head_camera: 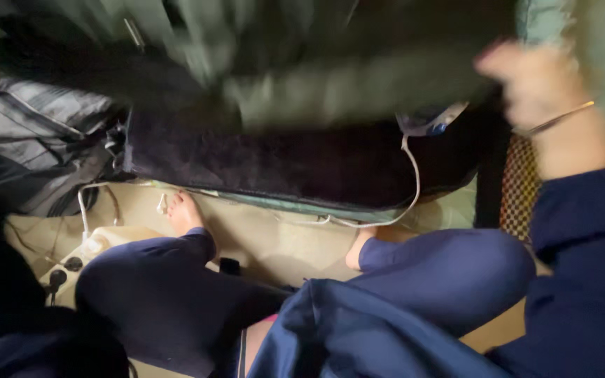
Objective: The person irons a black jacket laid on a bed, smoothing the fabric with one hand while using an iron with the other. They then flip the jacket to iron the green inner lining, continuing to press the fabric until the end of the clip.
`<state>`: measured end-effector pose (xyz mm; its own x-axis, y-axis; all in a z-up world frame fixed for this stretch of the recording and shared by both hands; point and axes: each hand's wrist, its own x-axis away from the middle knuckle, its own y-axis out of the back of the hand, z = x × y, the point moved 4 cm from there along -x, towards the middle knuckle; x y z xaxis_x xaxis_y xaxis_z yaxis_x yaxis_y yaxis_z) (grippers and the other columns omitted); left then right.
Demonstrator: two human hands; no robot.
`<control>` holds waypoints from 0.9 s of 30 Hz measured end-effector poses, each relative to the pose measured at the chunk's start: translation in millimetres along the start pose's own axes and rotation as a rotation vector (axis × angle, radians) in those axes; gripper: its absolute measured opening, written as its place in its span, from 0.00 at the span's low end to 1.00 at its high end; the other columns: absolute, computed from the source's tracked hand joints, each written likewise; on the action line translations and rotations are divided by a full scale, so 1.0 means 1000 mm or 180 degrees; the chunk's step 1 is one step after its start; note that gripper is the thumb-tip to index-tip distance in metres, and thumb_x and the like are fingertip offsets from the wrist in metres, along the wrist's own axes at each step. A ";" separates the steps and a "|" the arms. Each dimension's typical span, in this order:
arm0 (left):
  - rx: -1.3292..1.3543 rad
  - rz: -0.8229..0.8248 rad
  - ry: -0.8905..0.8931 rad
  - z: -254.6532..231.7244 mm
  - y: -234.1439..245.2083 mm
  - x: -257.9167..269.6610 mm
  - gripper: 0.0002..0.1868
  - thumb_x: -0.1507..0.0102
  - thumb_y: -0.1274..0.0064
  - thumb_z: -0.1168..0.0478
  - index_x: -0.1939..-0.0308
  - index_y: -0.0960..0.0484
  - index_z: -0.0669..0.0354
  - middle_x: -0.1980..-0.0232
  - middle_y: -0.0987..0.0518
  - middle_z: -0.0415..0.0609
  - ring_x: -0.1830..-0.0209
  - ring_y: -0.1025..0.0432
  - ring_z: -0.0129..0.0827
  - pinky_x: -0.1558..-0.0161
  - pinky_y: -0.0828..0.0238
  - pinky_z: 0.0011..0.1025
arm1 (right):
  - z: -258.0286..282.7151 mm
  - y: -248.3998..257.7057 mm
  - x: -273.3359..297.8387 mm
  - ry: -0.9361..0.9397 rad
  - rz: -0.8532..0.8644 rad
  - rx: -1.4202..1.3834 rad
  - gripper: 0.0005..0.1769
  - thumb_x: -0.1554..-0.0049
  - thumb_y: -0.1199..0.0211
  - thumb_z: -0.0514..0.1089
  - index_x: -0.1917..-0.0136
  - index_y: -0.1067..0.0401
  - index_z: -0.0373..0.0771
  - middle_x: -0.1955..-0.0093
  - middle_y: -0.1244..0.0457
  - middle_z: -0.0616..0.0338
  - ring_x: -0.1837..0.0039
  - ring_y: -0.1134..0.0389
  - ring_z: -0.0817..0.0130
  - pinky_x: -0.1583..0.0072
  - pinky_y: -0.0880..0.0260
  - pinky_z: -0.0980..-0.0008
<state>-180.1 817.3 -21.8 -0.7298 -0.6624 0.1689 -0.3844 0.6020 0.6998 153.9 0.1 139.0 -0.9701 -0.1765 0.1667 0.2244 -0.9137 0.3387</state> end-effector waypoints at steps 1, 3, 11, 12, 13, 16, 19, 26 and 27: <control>-0.0135 0.0046 0.0008 0.007 -0.003 -0.001 0.13 0.28 0.52 0.55 0.42 0.17 0.38 0.46 0.15 0.39 0.44 0.21 0.37 0.48 0.23 0.34 | -0.031 -0.015 0.007 -0.0289 0.0164 0.0281 0.25 0.44 0.27 0.55 0.59 0.27 0.29 0.67 0.40 0.55 0.68 0.45 0.64 0.67 0.46 0.58; -0.1878 0.0841 -0.0810 0.012 -0.043 0.006 0.14 0.29 0.52 0.54 0.42 0.16 0.37 0.46 0.15 0.39 0.44 0.20 0.37 0.49 0.23 0.34 | -0.120 -0.055 0.032 -0.1153 0.0782 0.1447 0.26 0.45 0.26 0.56 0.61 0.27 0.29 0.69 0.40 0.55 0.70 0.46 0.65 0.69 0.47 0.58; -0.2111 0.1397 -0.0131 -0.031 -0.135 0.133 0.69 0.55 0.28 0.34 0.18 0.51 0.47 0.17 0.63 0.65 0.23 0.55 0.74 0.36 0.40 0.61 | -0.266 -0.099 0.071 -0.1224 0.0938 0.1678 0.38 0.49 0.26 0.62 0.42 0.29 0.27 0.49 0.32 0.46 0.45 0.30 0.59 0.47 0.31 0.61; -0.2324 0.1364 -0.0163 -0.041 -0.134 0.142 0.71 0.56 0.27 0.36 0.17 0.53 0.46 0.17 0.64 0.64 0.24 0.55 0.74 0.37 0.39 0.62 | -0.258 -0.098 0.071 -0.1463 0.0724 0.1496 0.37 0.49 0.27 0.62 0.40 0.31 0.32 0.48 0.33 0.51 0.46 0.31 0.61 0.49 0.30 0.60; -0.2536 0.1331 -0.0197 -0.048 -0.135 0.149 0.73 0.58 0.25 0.38 0.17 0.54 0.45 0.17 0.65 0.63 0.24 0.54 0.73 0.38 0.38 0.62 | -0.252 -0.098 0.073 -0.1698 0.0505 0.1314 0.36 0.48 0.29 0.61 0.37 0.33 0.37 0.47 0.34 0.55 0.46 0.32 0.63 0.52 0.30 0.58; -0.2721 0.1015 -0.0588 -0.046 -0.135 0.155 0.67 0.52 0.27 0.45 0.15 0.51 0.48 0.16 0.61 0.65 0.30 0.46 0.73 0.43 0.33 0.61 | -0.242 -0.097 0.073 -0.1496 0.0565 0.1146 0.31 0.36 0.29 0.56 0.46 0.32 0.22 0.57 0.39 0.42 0.56 0.42 0.59 0.55 0.44 0.51; -0.2569 0.0616 -0.1008 -0.032 -0.137 0.138 0.54 0.45 0.34 0.55 0.18 0.45 0.53 0.14 0.56 0.67 0.35 0.38 0.69 0.46 0.29 0.57 | -0.248 -0.084 0.072 -0.1265 0.0808 -0.0810 0.16 0.46 0.31 0.44 0.46 0.24 0.35 0.51 0.29 0.60 0.46 0.29 0.69 0.46 0.29 0.68; -0.2786 0.0190 -0.0451 -0.001 -0.105 0.117 0.45 0.41 0.38 0.59 0.22 0.39 0.57 0.26 0.34 0.62 0.37 0.30 0.63 0.51 0.25 0.53 | -0.270 -0.043 0.118 -0.1781 0.1214 0.2115 0.14 0.42 0.33 0.44 0.55 0.24 0.27 0.61 0.37 0.52 0.57 0.33 0.59 0.52 0.28 0.53; -0.2855 0.0582 0.0029 0.004 -0.106 0.112 0.43 0.42 0.38 0.58 0.25 0.38 0.59 0.30 0.30 0.64 0.39 0.29 0.62 0.50 0.26 0.53 | -0.274 -0.051 0.132 -0.2278 0.1090 0.1668 0.13 0.44 0.34 0.43 0.55 0.27 0.28 0.59 0.39 0.56 0.56 0.33 0.62 0.53 0.24 0.51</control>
<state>-223.1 681.0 -79.5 -0.7302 -0.5966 0.3330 0.3227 0.1284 0.9377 -10.6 -76.9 -110.4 -0.5959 0.0207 0.8028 0.6676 -0.5428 0.5096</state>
